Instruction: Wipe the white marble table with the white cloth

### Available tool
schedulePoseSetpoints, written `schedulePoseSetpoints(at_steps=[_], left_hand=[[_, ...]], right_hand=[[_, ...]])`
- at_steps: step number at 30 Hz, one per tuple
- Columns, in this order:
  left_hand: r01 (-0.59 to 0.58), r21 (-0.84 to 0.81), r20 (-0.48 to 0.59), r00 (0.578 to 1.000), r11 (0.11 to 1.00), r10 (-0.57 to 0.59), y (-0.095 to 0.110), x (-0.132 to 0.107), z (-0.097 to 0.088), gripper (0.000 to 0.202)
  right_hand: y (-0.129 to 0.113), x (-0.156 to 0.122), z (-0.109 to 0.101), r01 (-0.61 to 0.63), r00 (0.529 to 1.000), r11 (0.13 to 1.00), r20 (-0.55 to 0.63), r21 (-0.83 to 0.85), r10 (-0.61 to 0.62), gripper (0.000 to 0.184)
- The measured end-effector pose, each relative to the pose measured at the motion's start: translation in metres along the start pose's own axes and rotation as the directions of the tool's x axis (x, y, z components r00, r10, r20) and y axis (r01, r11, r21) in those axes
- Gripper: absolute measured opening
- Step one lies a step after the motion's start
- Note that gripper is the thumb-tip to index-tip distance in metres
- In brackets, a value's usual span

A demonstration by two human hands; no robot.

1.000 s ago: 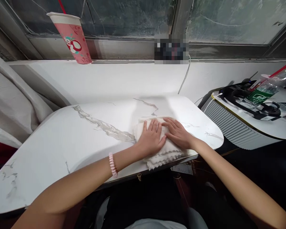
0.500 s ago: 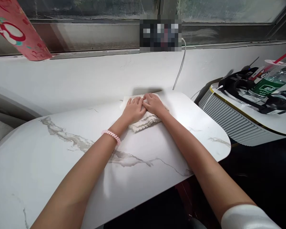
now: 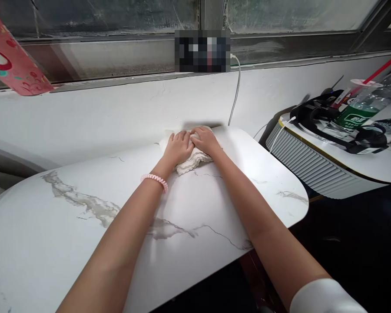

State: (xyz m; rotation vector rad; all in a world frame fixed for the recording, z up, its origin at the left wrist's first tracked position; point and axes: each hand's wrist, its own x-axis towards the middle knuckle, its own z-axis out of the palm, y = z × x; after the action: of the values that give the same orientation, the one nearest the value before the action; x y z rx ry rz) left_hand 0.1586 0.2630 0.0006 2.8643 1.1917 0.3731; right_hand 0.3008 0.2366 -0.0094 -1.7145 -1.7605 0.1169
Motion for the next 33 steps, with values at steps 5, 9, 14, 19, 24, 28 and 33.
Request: schedulePoseSetpoints(at_steps=[5, 9, 14, 19, 24, 28, 33], left_hand=[[0.011, 0.005, 0.033, 0.999, 1.000, -0.012, 0.021, -0.015, -0.002, 0.054], [0.019, -0.003, 0.057, 0.998, 1.000, -0.019, 0.045, -0.031, -0.004, 0.056], [0.022, -0.021, 0.068, 0.997, 1.000, -0.021, 0.080, -0.056, -0.007, 0.057], [-0.028, -0.044, 0.073, 0.997, 0.999, 0.031, 0.123, -0.090, -0.012, 0.058], [-0.099, -0.062, 0.100, 0.989, 0.993, 0.105, 0.169, -0.126, -0.014, 0.062], [-0.140, -0.054, 0.065, 0.988, 0.989, 0.143, 0.204, -0.137, -0.011, 0.064], [-0.182, -0.053, -0.054, 0.982, 0.982, 0.179, 0.219, -0.124, -0.001, 0.058]], right_hand=[[0.001, -0.024, -0.012, -0.008, 1.000, 1.000, -0.014, 0.012, 0.008, 0.029], [0.001, -0.049, -0.027, -0.009, 1.000, 1.000, -0.011, -0.006, 0.009, 0.029], [0.002, -0.085, -0.046, 0.005, 1.000, 1.000, -0.026, -0.011, -0.006, 0.027], [0.005, -0.138, -0.068, 0.044, 0.996, 0.998, -0.071, -0.035, -0.046, 0.024], [0.007, -0.200, -0.103, 0.088, 0.995, 0.995, -0.039, -0.042, -0.090, 0.025], [0.014, -0.231, -0.128, 0.055, 0.998, 0.998, -0.036, -0.009, -0.056, 0.024], [0.028, -0.232, -0.139, 0.006, 0.997, 1.000, -0.075, -0.011, -0.007, 0.021]])
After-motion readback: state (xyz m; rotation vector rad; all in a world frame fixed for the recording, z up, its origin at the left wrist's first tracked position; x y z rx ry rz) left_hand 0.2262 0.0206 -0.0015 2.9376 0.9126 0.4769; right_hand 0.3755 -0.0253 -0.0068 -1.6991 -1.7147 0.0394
